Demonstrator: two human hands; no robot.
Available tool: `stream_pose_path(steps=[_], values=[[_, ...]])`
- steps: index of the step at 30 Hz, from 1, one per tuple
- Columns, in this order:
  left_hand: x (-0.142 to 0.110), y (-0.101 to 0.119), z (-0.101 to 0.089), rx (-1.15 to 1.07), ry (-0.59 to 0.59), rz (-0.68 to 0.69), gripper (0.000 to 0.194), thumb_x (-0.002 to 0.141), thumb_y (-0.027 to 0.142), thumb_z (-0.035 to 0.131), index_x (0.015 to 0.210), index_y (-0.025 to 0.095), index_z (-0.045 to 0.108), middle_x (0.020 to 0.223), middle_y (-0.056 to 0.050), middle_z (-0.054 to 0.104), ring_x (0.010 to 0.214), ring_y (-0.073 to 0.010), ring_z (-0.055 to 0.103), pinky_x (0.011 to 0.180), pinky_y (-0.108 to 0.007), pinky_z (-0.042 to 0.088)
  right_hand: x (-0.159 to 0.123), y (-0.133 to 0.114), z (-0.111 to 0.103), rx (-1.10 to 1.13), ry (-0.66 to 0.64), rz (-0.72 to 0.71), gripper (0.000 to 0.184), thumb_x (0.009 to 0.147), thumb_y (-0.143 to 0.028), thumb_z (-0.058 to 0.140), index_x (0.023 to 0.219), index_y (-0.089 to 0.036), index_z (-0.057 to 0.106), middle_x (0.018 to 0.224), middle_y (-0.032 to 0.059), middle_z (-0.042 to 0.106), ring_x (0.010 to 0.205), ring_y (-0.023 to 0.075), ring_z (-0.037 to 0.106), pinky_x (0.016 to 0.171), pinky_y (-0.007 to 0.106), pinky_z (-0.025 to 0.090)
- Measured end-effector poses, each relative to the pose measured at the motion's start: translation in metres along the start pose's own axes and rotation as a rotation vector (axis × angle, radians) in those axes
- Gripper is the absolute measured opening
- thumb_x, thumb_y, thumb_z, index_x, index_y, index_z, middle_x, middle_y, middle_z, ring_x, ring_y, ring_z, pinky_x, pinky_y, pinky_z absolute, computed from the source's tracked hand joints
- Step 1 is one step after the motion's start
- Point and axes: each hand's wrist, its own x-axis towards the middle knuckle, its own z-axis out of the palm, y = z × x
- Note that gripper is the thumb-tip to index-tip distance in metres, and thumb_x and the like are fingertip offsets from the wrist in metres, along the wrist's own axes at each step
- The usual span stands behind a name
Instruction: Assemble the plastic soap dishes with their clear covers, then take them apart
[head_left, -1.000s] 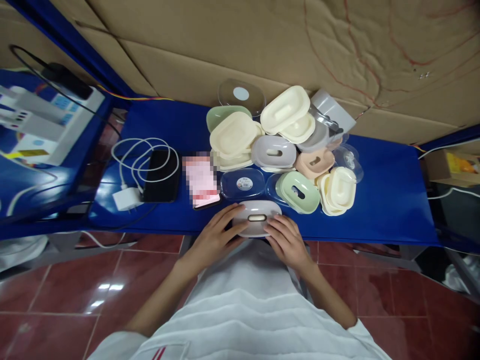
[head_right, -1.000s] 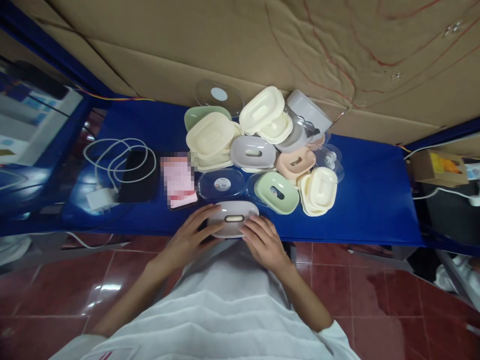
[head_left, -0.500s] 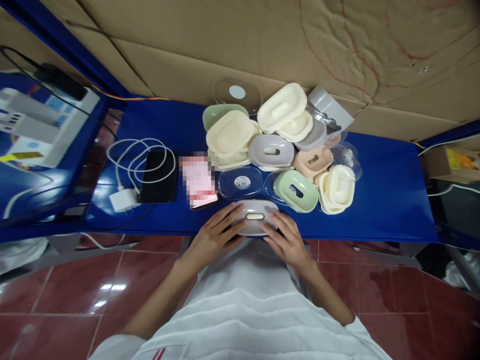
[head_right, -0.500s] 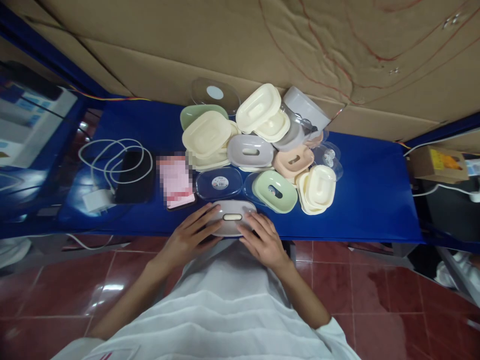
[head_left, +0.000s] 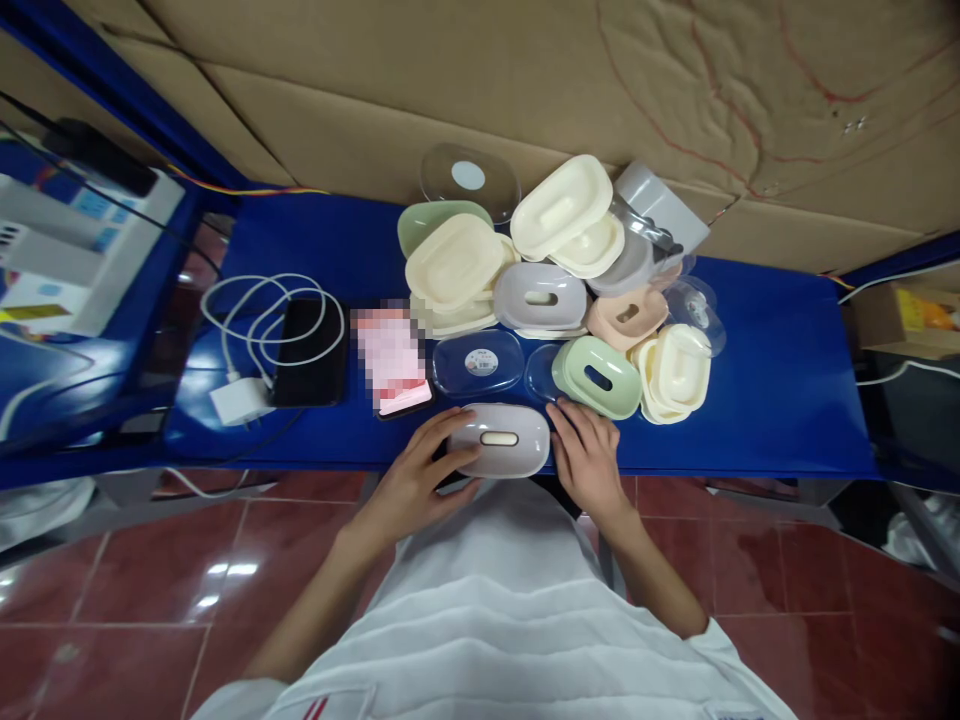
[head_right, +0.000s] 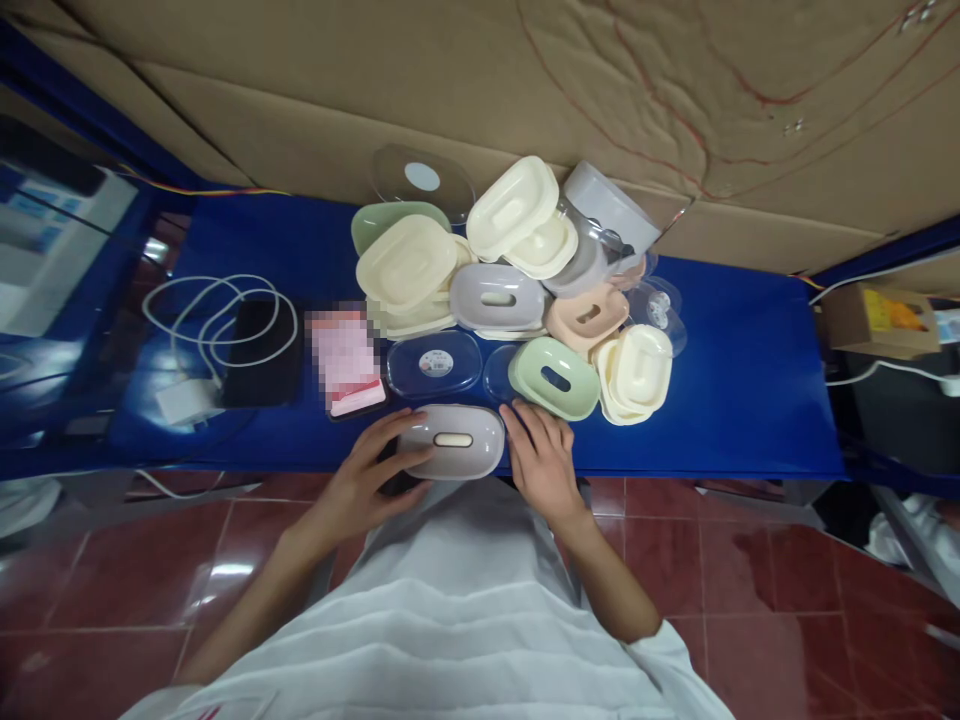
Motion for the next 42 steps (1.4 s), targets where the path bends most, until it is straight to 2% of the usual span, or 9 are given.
stream_pose_path(steps=[5, 11, 17, 20, 23, 30, 33, 37, 42], values=[[-0.009, 0.000, -0.010, 0.027, -0.004, -0.042, 0.036, 0.099, 0.018, 0.079, 0.132, 0.025, 0.068, 0.157, -0.015, 0.057, 0.154, -0.0381, 0.052, 0.120, -0.061, 0.057, 0.000, 0.004, -0.003, 0.009, 0.057, -0.043, 0.049, 0.109, -0.017, 0.059, 0.156, -0.028, 0.059, 0.123, 0.0090, 0.075, 0.110, 0.0225, 0.068, 0.101, 0.039, 0.042], [-0.021, 0.002, -0.012, 0.026, -0.021, -0.102, 0.033, 0.100, 0.020, 0.076, 0.131, 0.024, 0.068, 0.170, -0.016, 0.044, 0.156, -0.0390, 0.051, 0.120, -0.058, 0.058, -0.006, -0.001, -0.002, -0.054, 0.055, 0.047, 0.062, 0.109, -0.027, 0.063, 0.168, -0.027, 0.047, 0.148, 0.0146, 0.067, 0.136, 0.0311, 0.059, 0.117, 0.047, 0.035], [-0.024, 0.002, -0.017, 0.009, -0.048, -0.139, 0.032, 0.102, 0.022, 0.075, 0.133, 0.024, 0.068, 0.178, -0.016, 0.035, 0.158, -0.0382, 0.051, 0.122, -0.054, 0.058, -0.024, 0.018, -0.012, -0.100, 0.067, -0.034, 0.069, 0.106, -0.034, 0.071, 0.170, -0.028, 0.045, 0.122, 0.0115, 0.071, 0.115, 0.0273, 0.063, 0.111, 0.045, 0.041], [-0.021, 0.001, -0.020, 0.004, -0.071, -0.126, 0.031, 0.104, 0.023, 0.074, 0.134, 0.024, 0.067, 0.178, -0.015, 0.036, 0.160, -0.0372, 0.047, 0.126, -0.055, 0.054, -0.027, 0.030, -0.020, -0.153, 0.075, 0.001, 0.070, 0.102, -0.042, 0.077, 0.166, -0.028, 0.051, 0.130, 0.0147, 0.069, 0.123, 0.0316, 0.061, 0.113, 0.050, 0.042], [-0.019, 0.002, -0.021, 0.020, -0.076, -0.130, 0.038, 0.105, 0.026, 0.073, 0.142, 0.025, 0.064, 0.176, -0.015, 0.040, 0.159, -0.0358, 0.049, 0.126, -0.054, 0.054, -0.026, 0.032, -0.023, -0.065, 0.074, 0.006, 0.062, 0.105, -0.037, 0.073, 0.163, -0.031, 0.054, 0.136, 0.0139, 0.068, 0.131, 0.0325, 0.062, 0.120, 0.056, 0.041], [-0.004, 0.006, 0.001, -0.054, -0.088, -0.197, 0.078, 0.105, 0.036, 0.076, 0.171, 0.032, 0.034, 0.171, -0.017, 0.047, 0.156, -0.0344, 0.053, 0.124, -0.056, 0.055, -0.022, 0.005, -0.015, 0.299, 0.196, -0.046, 0.049, 0.111, -0.030, 0.058, 0.159, -0.033, 0.059, 0.132, 0.0098, 0.071, 0.125, 0.0273, 0.069, 0.119, 0.055, 0.052], [0.009, 0.004, 0.015, -0.115, -0.086, -0.182, 0.093, 0.102, 0.038, 0.081, 0.175, 0.036, 0.024, 0.172, -0.016, 0.047, 0.158, -0.0348, 0.052, 0.125, -0.057, 0.053, -0.015, -0.010, -0.008, 0.268, 0.132, -0.112, 0.037, 0.109, -0.031, 0.064, 0.145, -0.036, 0.071, 0.135, 0.0073, 0.072, 0.132, 0.0268, 0.068, 0.126, 0.058, 0.045], [0.020, 0.000, 0.022, -0.149, -0.099, -0.169, 0.099, 0.098, 0.039, 0.085, 0.176, 0.036, 0.024, 0.169, -0.015, 0.050, 0.156, -0.0354, 0.053, 0.126, -0.057, 0.052, -0.005, -0.015, -0.006, 0.192, 0.053, -0.185, 0.031, 0.104, -0.034, 0.074, 0.135, -0.033, 0.077, 0.147, 0.0080, 0.069, 0.151, 0.0298, 0.056, 0.133, 0.062, 0.035], [0.021, -0.004, 0.018, -0.152, -0.089, -0.128, 0.090, 0.097, 0.038, 0.085, 0.172, 0.039, 0.035, 0.166, -0.014, 0.051, 0.152, -0.0342, 0.057, 0.124, -0.054, 0.055, 0.000, -0.011, -0.010, 0.117, 0.055, -0.300, 0.035, 0.103, -0.028, 0.077, 0.138, -0.035, 0.075, 0.143, 0.0051, 0.074, 0.149, 0.0250, 0.058, 0.136, 0.061, 0.034]])
